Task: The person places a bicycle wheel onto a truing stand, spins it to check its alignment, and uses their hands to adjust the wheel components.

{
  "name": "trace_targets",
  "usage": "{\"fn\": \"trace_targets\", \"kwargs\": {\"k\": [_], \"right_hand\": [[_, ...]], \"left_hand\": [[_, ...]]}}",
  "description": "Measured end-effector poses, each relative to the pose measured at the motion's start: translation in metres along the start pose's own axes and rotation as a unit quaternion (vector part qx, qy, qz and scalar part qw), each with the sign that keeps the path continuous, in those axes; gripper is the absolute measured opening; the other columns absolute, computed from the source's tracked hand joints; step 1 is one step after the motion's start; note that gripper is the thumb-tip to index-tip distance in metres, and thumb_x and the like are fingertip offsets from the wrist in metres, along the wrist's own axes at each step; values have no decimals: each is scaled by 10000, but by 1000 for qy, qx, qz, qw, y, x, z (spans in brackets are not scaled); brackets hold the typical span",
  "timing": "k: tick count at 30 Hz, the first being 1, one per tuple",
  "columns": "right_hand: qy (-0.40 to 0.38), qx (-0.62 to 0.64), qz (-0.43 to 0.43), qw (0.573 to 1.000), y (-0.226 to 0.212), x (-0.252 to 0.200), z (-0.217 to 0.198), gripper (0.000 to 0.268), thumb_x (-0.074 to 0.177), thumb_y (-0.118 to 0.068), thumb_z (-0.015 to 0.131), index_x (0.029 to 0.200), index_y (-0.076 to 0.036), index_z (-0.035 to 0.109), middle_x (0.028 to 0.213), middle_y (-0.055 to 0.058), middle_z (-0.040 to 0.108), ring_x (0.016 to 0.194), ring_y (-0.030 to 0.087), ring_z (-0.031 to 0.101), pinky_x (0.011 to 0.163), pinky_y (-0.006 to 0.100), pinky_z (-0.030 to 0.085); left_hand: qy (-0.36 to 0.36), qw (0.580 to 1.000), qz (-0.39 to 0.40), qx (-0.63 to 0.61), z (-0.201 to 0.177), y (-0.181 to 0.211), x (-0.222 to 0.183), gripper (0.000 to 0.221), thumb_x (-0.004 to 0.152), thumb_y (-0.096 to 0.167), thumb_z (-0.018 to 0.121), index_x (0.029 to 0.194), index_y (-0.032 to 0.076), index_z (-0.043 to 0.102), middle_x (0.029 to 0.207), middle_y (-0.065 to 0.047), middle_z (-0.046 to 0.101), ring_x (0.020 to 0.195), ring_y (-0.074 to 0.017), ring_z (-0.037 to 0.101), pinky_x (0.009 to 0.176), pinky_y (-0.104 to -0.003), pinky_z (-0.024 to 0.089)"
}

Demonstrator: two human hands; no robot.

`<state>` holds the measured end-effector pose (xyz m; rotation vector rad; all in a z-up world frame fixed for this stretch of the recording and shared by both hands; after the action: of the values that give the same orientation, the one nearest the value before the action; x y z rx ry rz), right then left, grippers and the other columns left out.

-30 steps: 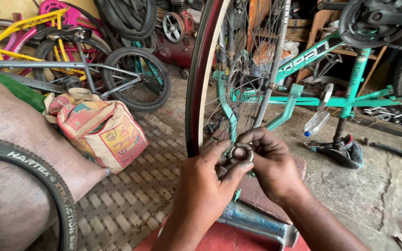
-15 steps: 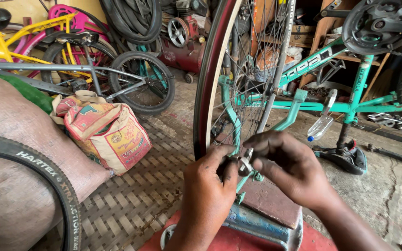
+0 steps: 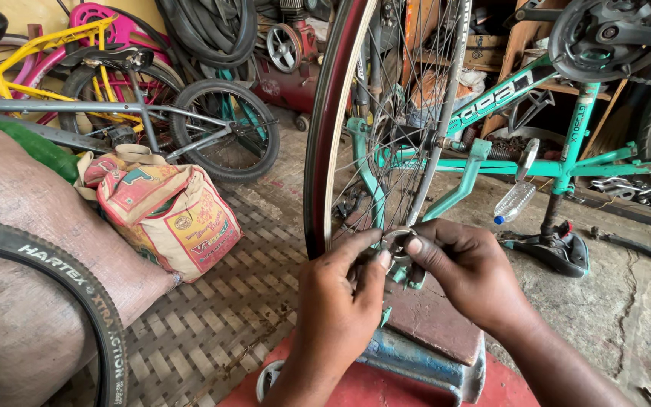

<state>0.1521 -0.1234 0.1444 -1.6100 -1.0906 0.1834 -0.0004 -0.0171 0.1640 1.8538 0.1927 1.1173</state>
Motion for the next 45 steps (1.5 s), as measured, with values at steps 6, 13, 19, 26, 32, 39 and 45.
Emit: {"fn": "trace_targets", "kwargs": {"k": [6, 13, 19, 26, 32, 39, 45], "right_hand": [[-49, 131, 18, 990, 0, -1, 3, 377, 940, -175, 632, 1252, 22, 708, 853, 91, 790, 705, 160, 716, 683, 323, 596], [-58, 153, 1, 986, -6, -1, 4, 415, 957, -153, 623, 1336, 14, 655, 943, 92, 773, 728, 156, 706, 700, 325, 599], [-3, 197, 74, 978, 24, 5, 6, 290, 963, -98, 656, 1205, 62, 678, 955, 127, 754, 780, 192, 715, 732, 353, 615], [-5, 101, 238, 966, 92, 21, 27, 356, 882, -88, 683, 1228, -19, 731, 963, 148, 798, 761, 188, 729, 704, 316, 625], [-68, -58, 252, 963, 128, 29, 56, 382, 891, -148, 695, 1256, -36, 718, 989, 140, 819, 766, 188, 748, 704, 314, 601], [-87, 133, 287, 945, 151, 41, 70, 456, 848, -103, 690, 1285, 26, 672, 1068, 140, 804, 879, 207, 795, 724, 326, 629], [-97, 149, 316, 932, 150, 45, 73, 439, 853, -217, 733, 1214, 32, 710, 1012, 137, 800, 842, 214, 773, 715, 338, 619]], "left_hand": [[-6, 999, 21, 26, -2, 1, 2, 207, 919, 87, 687, 1100, -1, 736, 788, -94, 751, 648, -131, 722, 567, -296, 567], [-4, 999, 11, 48, -4, 1, 4, 207, 911, 89, 687, 1097, 17, 744, 787, -109, 762, 643, -182, 741, 577, -327, 555], [9, 981, 171, 86, -10, 1, -8, 145, 955, 80, 691, 1088, 21, 702, 880, -122, 742, 780, -216, 748, 667, -328, 566], [74, 984, 43, 155, -56, -60, -11, 260, 880, 211, 791, 1014, 66, 621, 814, -50, 691, 681, -206, 687, 625, -324, 546], [-96, 960, 165, 205, -38, -94, -18, 379, 715, 258, 880, 1017, 71, 746, 1179, -169, 679, 1140, -374, 588, 966, -481, 449], [-141, 963, 79, 217, -23, -125, -19, 273, 751, 219, 861, 971, 85, 769, 1086, -158, 708, 1062, -372, 647, 922, -479, 501], [-143, 960, 76, 230, -21, -127, -15, 193, 761, 182, 844, 904, 73, 772, 1003, -151, 721, 987, -362, 655, 867, -483, 508]]}}
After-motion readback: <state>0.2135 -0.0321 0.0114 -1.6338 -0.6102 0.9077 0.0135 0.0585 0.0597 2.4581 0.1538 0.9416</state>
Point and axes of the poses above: each hand's wrist, its own x-axis towards the middle knuckle, its own z-axis out of the palm, y = z × x, the point moved 5 cm from there along x, towards the middle knuckle
